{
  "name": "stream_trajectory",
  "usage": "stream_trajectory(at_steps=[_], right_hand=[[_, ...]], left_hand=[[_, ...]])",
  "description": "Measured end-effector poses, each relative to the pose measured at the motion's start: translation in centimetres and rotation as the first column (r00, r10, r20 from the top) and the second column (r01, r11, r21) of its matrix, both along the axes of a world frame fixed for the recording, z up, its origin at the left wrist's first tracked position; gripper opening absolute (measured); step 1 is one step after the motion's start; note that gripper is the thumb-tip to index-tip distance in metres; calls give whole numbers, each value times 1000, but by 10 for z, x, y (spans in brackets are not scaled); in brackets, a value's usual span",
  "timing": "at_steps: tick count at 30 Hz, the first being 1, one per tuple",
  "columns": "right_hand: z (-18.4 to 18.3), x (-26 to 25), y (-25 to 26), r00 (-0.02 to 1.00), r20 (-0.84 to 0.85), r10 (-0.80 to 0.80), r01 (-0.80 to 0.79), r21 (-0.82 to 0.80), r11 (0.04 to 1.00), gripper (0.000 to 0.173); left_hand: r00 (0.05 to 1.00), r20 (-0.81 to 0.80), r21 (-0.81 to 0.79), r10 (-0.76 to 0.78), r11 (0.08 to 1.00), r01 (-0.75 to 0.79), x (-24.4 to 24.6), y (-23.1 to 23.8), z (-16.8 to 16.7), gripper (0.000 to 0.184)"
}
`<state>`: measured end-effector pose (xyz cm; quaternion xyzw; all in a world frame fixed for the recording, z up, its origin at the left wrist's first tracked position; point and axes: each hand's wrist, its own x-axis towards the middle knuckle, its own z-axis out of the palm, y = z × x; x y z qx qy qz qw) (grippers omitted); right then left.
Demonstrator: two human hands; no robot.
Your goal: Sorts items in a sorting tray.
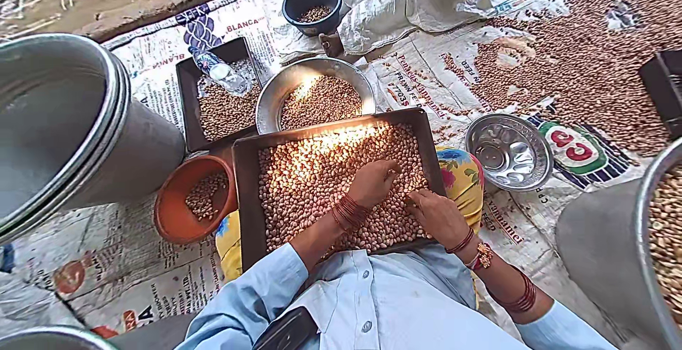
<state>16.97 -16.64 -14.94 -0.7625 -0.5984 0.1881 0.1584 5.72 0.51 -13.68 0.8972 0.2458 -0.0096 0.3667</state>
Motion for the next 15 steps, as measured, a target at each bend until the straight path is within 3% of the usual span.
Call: stream_trajectory(at_steps=[3,5,6,7,9,11,13,15], right_hand=[[8,23,-1,945,-322,-59,80,53,995,24],[10,39,-3,768,-628,-129,243,98,965,21],[11,45,-3,669,-727,-153,314,90,945,19],[14,49,-3,638,-751,-173,349,81,934,19],[19,50,-3,808,-554,-200,302,98,948,22],[20,39,-3,974,-178,-142,164,112,980,24],[13,24,-3,996,45,-73,68,107,992,19],[7,15,-4,987,156,-46,36,71,997,17]], left_hand=[[996,-20,73,-85,994,86,9,-6,-11,28],[994,27,155,-106,983,100,10,-9,-20,27],[992,45,192,-117,975,107,10,-10,-22,27],[990,49,219,-129,969,115,10,-10,-23,28],[990,9,219,-142,966,137,11,-9,-21,30],[993,-40,125,-111,985,115,11,-4,-14,32],[999,34,-49,35,998,-34,4,12,-8,29],[957,144,-256,253,943,-212,-11,33,-7,23]])
